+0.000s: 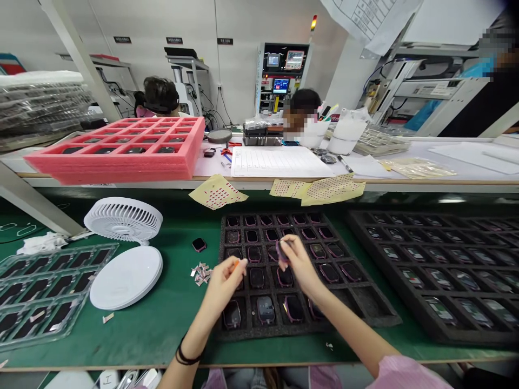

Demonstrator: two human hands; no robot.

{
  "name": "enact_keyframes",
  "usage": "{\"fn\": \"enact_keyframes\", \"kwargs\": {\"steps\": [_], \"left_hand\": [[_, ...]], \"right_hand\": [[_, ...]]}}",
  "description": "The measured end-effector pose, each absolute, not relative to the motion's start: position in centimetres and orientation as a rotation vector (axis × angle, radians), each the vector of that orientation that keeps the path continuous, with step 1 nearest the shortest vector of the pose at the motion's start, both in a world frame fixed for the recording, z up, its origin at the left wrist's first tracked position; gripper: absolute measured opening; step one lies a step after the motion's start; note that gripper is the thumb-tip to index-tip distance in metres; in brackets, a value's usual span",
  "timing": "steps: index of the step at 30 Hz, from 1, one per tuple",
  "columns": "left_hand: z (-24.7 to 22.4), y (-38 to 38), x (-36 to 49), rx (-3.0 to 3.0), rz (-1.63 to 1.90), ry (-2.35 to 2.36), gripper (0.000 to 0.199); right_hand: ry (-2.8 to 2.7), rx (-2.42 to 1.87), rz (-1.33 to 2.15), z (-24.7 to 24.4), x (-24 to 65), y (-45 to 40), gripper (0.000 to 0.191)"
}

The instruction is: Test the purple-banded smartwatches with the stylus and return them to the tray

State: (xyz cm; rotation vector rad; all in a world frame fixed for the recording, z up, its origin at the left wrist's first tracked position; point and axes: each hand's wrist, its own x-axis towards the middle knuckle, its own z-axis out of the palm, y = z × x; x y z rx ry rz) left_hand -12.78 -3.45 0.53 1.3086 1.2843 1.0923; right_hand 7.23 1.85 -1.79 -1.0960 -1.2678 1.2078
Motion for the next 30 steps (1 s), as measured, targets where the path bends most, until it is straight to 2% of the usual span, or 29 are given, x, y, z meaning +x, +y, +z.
{"fn": "enact_keyframes", "kwargs": {"steps": [3, 7, 10, 14, 19, 24, 27, 30], "left_hand": [[0.6, -3.4, -16.9, 1.549, 1.055, 1.607, 0.04], [-0.8, -3.1, -20.4, 1.642, 0.745, 2.04, 0.036], [-2.1, -3.1, -21.3, 1.646, 0.584, 2.176, 0.033], [-3.0, -3.1, -21.6, 1.626, 0.524, 2.249, 0.027], [-2.6, -2.8, -21.2, 1.628, 0.846, 2.188, 0.032], [-1.4, -3.5, -18.8, 1.587, 1.268, 1.798, 0.043], [-2.0, -4.3, -17.9, 1.458, 1.379, 1.618, 0.047], [-3.9, -4.8, -18.1, 1.463, 1.317, 1.583, 0.048]], "right_hand": [[-1.696, -1.381, 0.721, -3.2, 10.8, 4.5, 0.019], [-1.959, -1.466, 0.585, -4.9, 13.2, 5.8, 0.013], [-1.989, -1.527, 0.38, -5.2, 14.6, 5.6, 0.022], [-2.01, -1.892, -0.049, -5.3, 18.2, 6.0, 0.029], [-2.03, -1.992, 0.091, -6.4, 20.8, 6.9, 0.028], [-2.034, -1.85, 0.255, -6.6, 20.2, 7.4, 0.031], [-1.995, -1.769, 0.319, -6.3, 19.8, 7.1, 0.031], [-1.914, -1.689, 0.404, -5.4, 19.2, 6.4, 0.029]]}}
